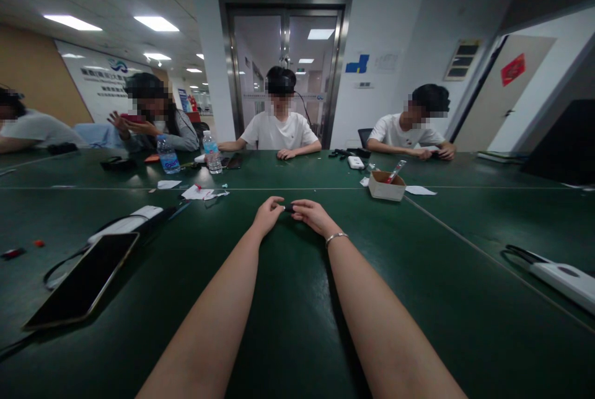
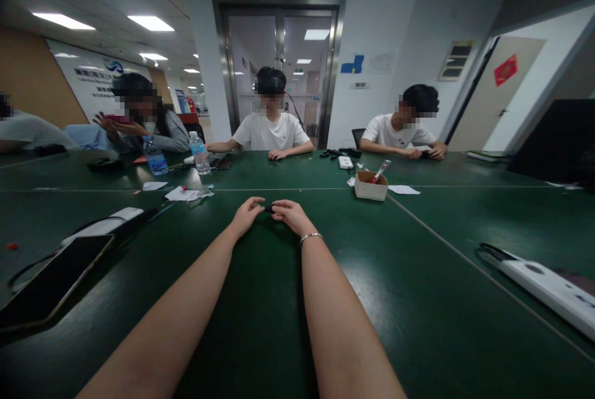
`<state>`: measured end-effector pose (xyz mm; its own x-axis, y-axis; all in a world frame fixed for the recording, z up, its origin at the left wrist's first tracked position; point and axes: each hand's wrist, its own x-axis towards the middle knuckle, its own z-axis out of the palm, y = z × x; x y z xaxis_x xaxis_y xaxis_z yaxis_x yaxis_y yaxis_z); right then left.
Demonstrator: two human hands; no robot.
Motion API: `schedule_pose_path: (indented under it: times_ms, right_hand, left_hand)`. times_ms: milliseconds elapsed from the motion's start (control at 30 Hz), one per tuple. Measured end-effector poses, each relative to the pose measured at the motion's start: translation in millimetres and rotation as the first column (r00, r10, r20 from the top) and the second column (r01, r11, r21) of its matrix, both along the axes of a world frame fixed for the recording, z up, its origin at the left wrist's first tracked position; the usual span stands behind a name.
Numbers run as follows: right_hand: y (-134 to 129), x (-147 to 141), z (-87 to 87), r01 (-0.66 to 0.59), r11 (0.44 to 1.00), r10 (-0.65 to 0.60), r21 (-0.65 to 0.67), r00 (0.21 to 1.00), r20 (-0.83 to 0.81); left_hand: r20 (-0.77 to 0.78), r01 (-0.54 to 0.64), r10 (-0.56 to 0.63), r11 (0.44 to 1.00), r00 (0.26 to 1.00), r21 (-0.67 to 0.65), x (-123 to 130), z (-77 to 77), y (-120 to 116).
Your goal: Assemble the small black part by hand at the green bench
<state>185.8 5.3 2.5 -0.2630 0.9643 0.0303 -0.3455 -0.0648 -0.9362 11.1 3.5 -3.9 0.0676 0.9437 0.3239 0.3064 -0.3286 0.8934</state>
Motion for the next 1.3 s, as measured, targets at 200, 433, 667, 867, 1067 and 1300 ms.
schedule_pose_path:
  times_ms: [200,433,667,867,1067,1300]
  right_hand:
    - [-0.3,0.0,0.9,0.001,1.000,-0.001,-0.004,1.000,0.002]
    - [-3.9,-0.9,3.8,0.021,1.000,-0.020,-0.016,1.000,0.024]
    - [-3.3,-0.4,2.8,0.013,1.000,-0.012,-0.011,0.999,0.033]
    - [-5.1,-0.8,5.0,0.015,1.000,-0.014,-0.015,0.999,0.039]
    - [-5.5,-1.8,4.9,0.020,1.000,-0.019,-0.013,0.999,0.029]
    - [-4.6,-1.5,4.5,0.006,1.000,-0.006,-0.008,1.000,0.030]
  left_hand:
    - [-0.013,0.013,-0.013,1.000,1.000,-0.010,-0.5,-2.6,2.5]
    - [-0.009,0.013,-0.013,1.000,1.000,-0.011,-1.7,-3.4,3.0]
    - [-0.006,0.034,-0.034,0.999,0.999,-0.032,0.9,1.1,-1.8]
    - [-0.011,0.046,-0.046,0.998,0.999,-0.034,-0.2,-2.4,1.6]
    - [-0.036,0.008,-0.010,0.999,0.999,-0.048,-0.2,-1.6,0.2]
    - [-0.023,0.029,-0.030,0.998,0.999,-0.052,-0.4,-1.9,-1.0]
